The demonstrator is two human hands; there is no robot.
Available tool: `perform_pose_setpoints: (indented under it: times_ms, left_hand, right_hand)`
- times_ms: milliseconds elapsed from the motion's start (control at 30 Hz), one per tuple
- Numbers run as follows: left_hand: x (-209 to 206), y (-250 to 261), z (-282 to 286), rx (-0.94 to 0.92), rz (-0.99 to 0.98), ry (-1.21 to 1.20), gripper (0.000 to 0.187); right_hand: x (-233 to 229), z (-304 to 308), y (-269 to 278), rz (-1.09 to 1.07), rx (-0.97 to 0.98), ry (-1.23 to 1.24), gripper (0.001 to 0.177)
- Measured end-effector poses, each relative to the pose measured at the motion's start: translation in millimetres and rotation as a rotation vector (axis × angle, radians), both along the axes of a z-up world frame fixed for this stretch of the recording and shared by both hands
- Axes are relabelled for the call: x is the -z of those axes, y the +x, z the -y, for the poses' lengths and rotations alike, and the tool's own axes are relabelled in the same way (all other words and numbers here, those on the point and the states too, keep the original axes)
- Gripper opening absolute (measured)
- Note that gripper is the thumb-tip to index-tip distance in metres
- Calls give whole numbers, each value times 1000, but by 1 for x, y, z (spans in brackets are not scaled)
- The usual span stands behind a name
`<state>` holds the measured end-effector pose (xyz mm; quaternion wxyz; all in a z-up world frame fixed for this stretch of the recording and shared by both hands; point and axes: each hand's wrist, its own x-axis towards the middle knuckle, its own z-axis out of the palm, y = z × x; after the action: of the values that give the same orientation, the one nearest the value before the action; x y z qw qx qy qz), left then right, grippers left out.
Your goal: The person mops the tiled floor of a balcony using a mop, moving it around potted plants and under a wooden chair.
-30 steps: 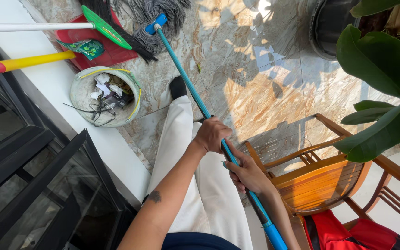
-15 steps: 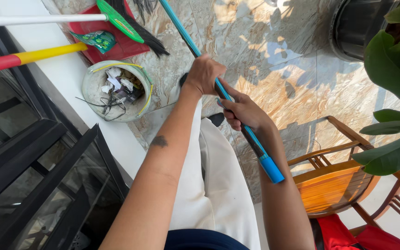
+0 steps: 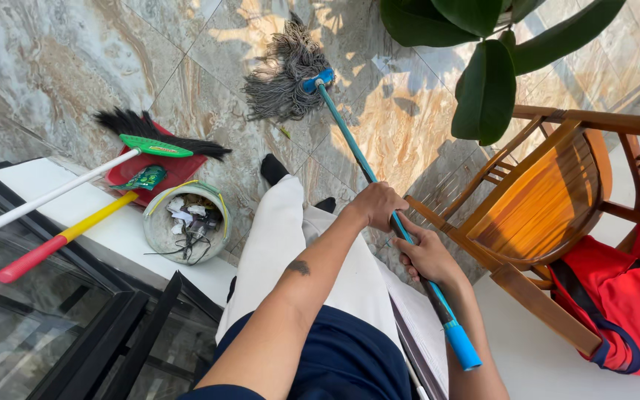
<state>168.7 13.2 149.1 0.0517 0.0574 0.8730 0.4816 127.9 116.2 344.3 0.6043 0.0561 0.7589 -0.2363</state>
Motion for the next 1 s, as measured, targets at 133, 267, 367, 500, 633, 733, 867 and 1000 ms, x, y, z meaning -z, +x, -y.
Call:
perform_pose_setpoints:
  times_ms: [133, 267, 367, 500, 633, 733, 867, 1000]
  left_hand:
    - [-54, 26, -18, 77, -87, -44, 17]
    - [-92, 63, -22, 162, -2, -68, 24]
    - [-105, 78, -18, 332, 76, -84, 30]
    - [-96, 94, -27, 367, 218, -82, 39]
    - [-59, 104, -54, 363, 206, -153, 18]
    - [-26, 99, -90, 380, 155, -179, 12]
    - [-3, 54, -159, 456, -12, -124, 13]
    - [-28, -8, -219, 434, -236, -38, 15]
  right_hand:
    - [-42, -45, 29, 40, 139, -76, 76]
    - [-58, -81, 52, 157, 118, -216, 79]
    - [-58, -94, 66, 242, 65, -246, 77]
    - [-39, -98, 71, 276, -6, -231, 74]
    - [-34, -93, 80, 61, -320, -91, 74]
    - [-35, -102, 89, -137, -468, 86, 69]
    - [-34, -154, 85, -362, -342, 205, 49]
    - [-53, -202, 66, -505, -204, 259, 63]
